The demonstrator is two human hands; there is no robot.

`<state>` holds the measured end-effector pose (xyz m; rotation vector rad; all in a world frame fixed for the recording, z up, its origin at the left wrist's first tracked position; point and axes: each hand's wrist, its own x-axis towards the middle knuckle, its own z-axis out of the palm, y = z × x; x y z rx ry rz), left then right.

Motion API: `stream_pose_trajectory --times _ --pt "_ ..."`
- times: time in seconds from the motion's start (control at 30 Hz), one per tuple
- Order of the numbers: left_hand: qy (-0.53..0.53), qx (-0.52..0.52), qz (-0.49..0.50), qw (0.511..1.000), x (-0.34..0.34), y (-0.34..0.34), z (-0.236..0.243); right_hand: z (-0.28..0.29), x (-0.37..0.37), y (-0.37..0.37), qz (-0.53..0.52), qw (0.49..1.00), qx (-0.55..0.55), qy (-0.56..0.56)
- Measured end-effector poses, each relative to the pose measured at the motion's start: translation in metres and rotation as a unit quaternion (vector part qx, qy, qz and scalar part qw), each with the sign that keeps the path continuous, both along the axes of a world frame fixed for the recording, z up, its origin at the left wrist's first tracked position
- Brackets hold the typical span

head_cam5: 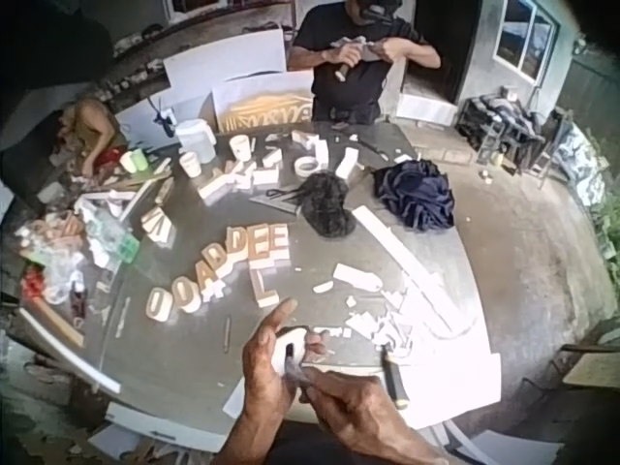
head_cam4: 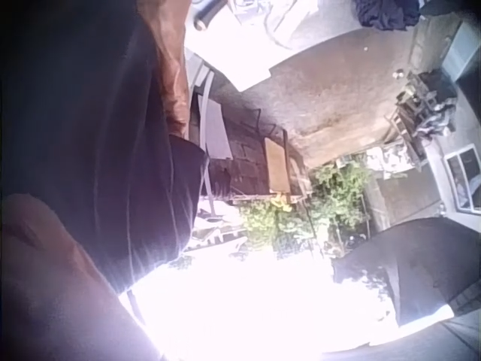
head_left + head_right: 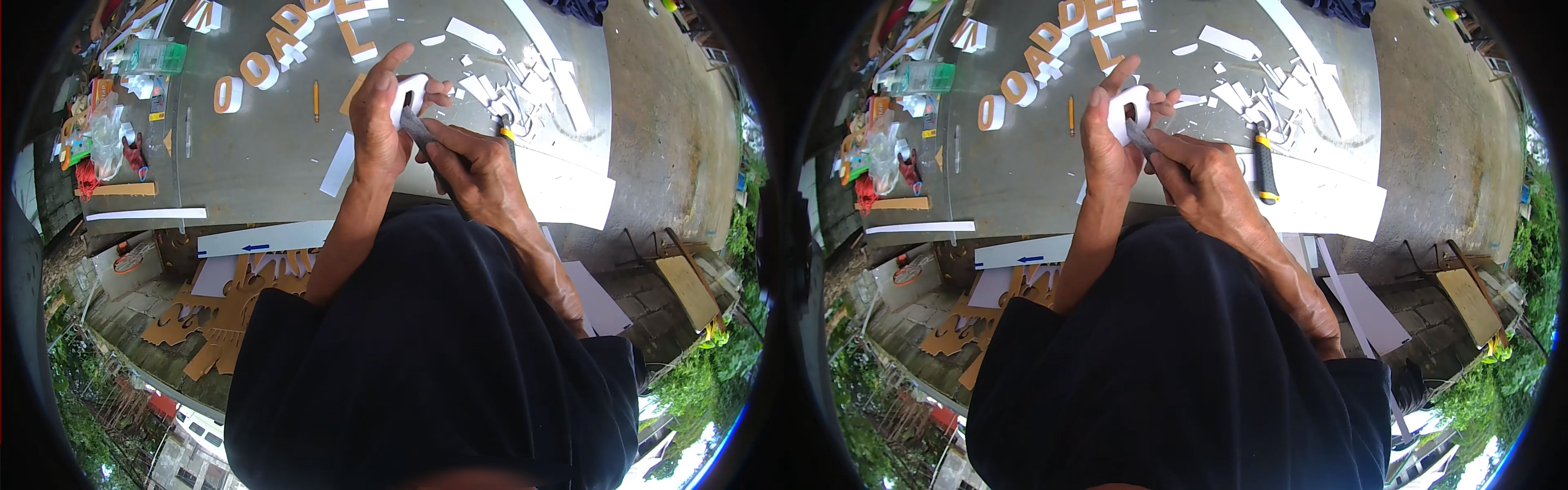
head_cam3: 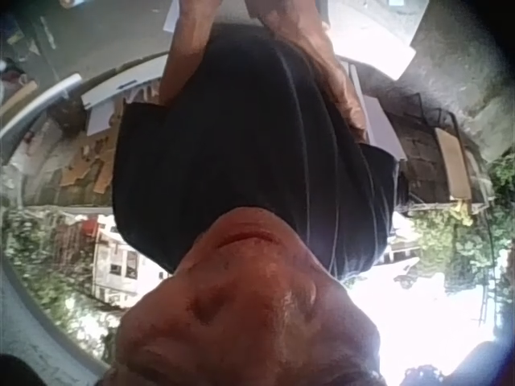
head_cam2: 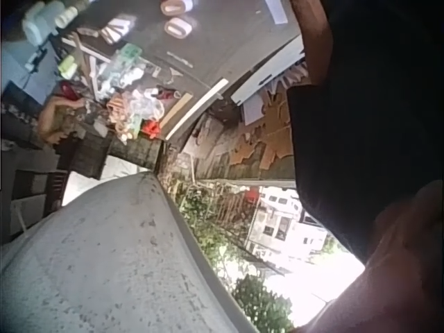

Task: The recorder uses sandpaper and hands to refine the edges of cut-out foam or PVC letters for a sign.

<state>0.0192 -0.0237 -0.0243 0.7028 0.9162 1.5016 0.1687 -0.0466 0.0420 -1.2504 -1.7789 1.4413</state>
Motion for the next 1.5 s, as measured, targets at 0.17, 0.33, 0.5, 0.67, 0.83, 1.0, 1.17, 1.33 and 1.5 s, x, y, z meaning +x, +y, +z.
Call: stream_pose_trajectory --times 0.17,0.33,0.5,0.67,0.83,1.0,1.17,1.33,1.5 --pt "-0.095 0.066 -0.018 0.993 -0.016 0.007 -0.002 0.007 0.032 0.002 -0.064 0.968 -0.216 0.107" --pt "-0.102 0.082 -0.037 0.991 -0.014 0.006 0.001 -0.004 0.027 -0.007 -0.052 0.991 -0.082 0.092" --pt "-0.109 0.087 -0.032 0.99 -0.009 0.007 -0.003 -0.008 0.015 -0.007 -0.111 0.967 -0.168 0.158" --pt "-0.146 0.066 0.008 0.987 0.0 0.009 0.001 -0.029 0.008 -0.013 -0.072 0.961 -0.233 0.129" --pt "-0.276 -0.03 0.072 0.958 -0.009 0.015 -0.008 -0.037 0.009 -0.015 -0.021 0.99 -0.132 0.046" --pt "-0.244 -0.035 0.074 0.966 -0.009 0.01 -0.003 -0.024 0.005 -0.004 -0.107 0.988 -0.075 0.085" --pt "-0.168 0.0 0.075 0.983 -0.004 0.008 -0.005 -0.02 0.001 0.007 -0.113 0.993 0.024 -0.003" --pt "-0.122 0.042 0.12 0.984 0.006 0.003 -0.001 -0.009 -0.01 0.01 -0.1 0.992 0.048 -0.056" --pt "-0.113 0.049 0.055 0.991 0.006 0.0 -0.003 -0.009 -0.019 0.01 -0.098 0.978 0.152 -0.099"
